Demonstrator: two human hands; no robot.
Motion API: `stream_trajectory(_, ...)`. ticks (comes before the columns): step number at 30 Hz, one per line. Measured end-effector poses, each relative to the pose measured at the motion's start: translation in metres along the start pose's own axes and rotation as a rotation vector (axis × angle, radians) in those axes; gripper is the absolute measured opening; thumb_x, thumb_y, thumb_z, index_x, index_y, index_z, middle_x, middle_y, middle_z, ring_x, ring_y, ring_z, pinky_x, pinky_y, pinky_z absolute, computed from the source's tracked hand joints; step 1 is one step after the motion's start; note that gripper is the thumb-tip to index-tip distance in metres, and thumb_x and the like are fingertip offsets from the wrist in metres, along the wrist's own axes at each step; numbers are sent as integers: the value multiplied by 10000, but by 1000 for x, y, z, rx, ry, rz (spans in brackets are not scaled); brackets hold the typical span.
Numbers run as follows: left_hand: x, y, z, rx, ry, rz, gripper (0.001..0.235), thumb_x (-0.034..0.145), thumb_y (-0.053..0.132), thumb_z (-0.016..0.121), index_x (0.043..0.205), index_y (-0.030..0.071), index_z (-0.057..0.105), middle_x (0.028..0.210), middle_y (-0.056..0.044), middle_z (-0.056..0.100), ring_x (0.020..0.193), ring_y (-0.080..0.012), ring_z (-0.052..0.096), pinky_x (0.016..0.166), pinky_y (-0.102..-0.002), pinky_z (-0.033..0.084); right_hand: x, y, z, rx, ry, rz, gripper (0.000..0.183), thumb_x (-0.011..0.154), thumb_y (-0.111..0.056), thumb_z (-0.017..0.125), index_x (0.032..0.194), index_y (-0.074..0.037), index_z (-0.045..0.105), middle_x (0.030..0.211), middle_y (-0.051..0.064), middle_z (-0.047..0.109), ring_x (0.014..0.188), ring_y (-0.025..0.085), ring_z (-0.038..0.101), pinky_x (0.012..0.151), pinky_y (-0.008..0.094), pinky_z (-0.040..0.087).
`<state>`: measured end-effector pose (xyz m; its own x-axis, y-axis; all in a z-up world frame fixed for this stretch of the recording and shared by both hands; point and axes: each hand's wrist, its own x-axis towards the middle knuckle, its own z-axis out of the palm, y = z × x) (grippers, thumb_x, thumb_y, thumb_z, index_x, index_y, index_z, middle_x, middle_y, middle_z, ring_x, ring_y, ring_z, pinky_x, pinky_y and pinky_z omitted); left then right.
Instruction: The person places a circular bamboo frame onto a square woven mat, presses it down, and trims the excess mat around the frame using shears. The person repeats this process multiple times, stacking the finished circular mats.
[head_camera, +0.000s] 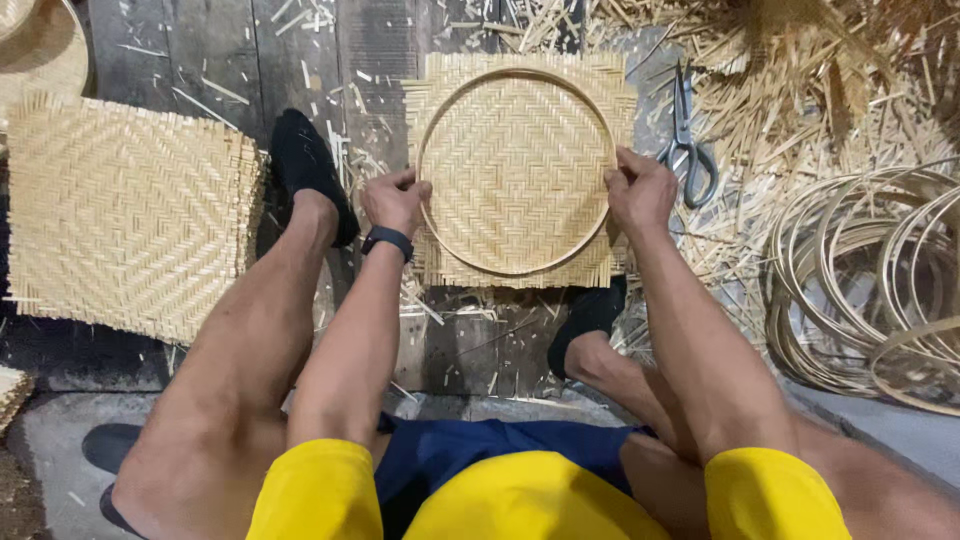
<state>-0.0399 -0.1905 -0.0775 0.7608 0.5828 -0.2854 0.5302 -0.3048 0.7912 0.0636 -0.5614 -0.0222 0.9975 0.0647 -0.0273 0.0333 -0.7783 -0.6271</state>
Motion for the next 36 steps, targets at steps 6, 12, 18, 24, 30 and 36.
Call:
stream_trajectory(6, -1, 18, -7, 58, 47, -36, 301, 674, 81, 892, 962, 36, 817, 826, -109, 794, 697, -148, 741, 696, -290, 581, 2, -17, -10, 70, 3, 66, 238, 826, -171, 782, 1050, -96, 810, 881, 150, 770, 782, 277, 757, 785, 376, 582)
stream_trajectory(12, 0, 7, -3, -51, 40, -76, 264, 703, 49, 872, 961, 25, 818, 827, -88, 800, 702, -135, 745, 699, -278, 593, 2, -8, -2, -2, -18, 108, 237, 816, -180, 805, 1041, -106, 819, 917, 170, 769, 836, 318, 740, 826, 395, 565)
stream_trajectory(18, 13, 12, -8, -122, -109, -140, 258, 706, 47, 882, 944, -13, 803, 835, -94, 794, 699, -152, 737, 677, -284, 605, 8, -3, -2, 69, 1, 148, 251, 808, -160, 805, 1051, -99, 819, 942, 175, 770, 871, 311, 740, 870, 382, 556)
stream_trajectory(24, 17, -7, -2, -71, -91, -192, 242, 717, 51, 883, 938, -10, 805, 818, -113, 788, 704, -165, 740, 681, -287, 602, 6, 2, 3, 136, -50, 219, 253, 811, -174, 804, 1051, -95, 804, 890, 147, 783, 781, 243, 762, 775, 341, 581)
stream_trajectory(30, 35, -30, 5, -342, -192, -152, 298, 684, -35, 880, 971, -23, 804, 892, -102, 800, 763, -134, 733, 733, -266, 596, 22, 12, 0, 111, -161, 263, 226, 817, -146, 848, 1033, -85, 816, 872, 123, 786, 746, 176, 737, 743, 320, 575)
stream_trajectory(36, 34, -24, 1, -369, -205, -279, 264, 713, -53, 868, 964, -34, 789, 880, -111, 782, 731, -146, 710, 686, -287, 590, 28, 30, 3, 215, -230, 293, 226, 800, -142, 873, 994, -49, 804, 836, 87, 778, 708, 134, 708, 673, 296, 578)
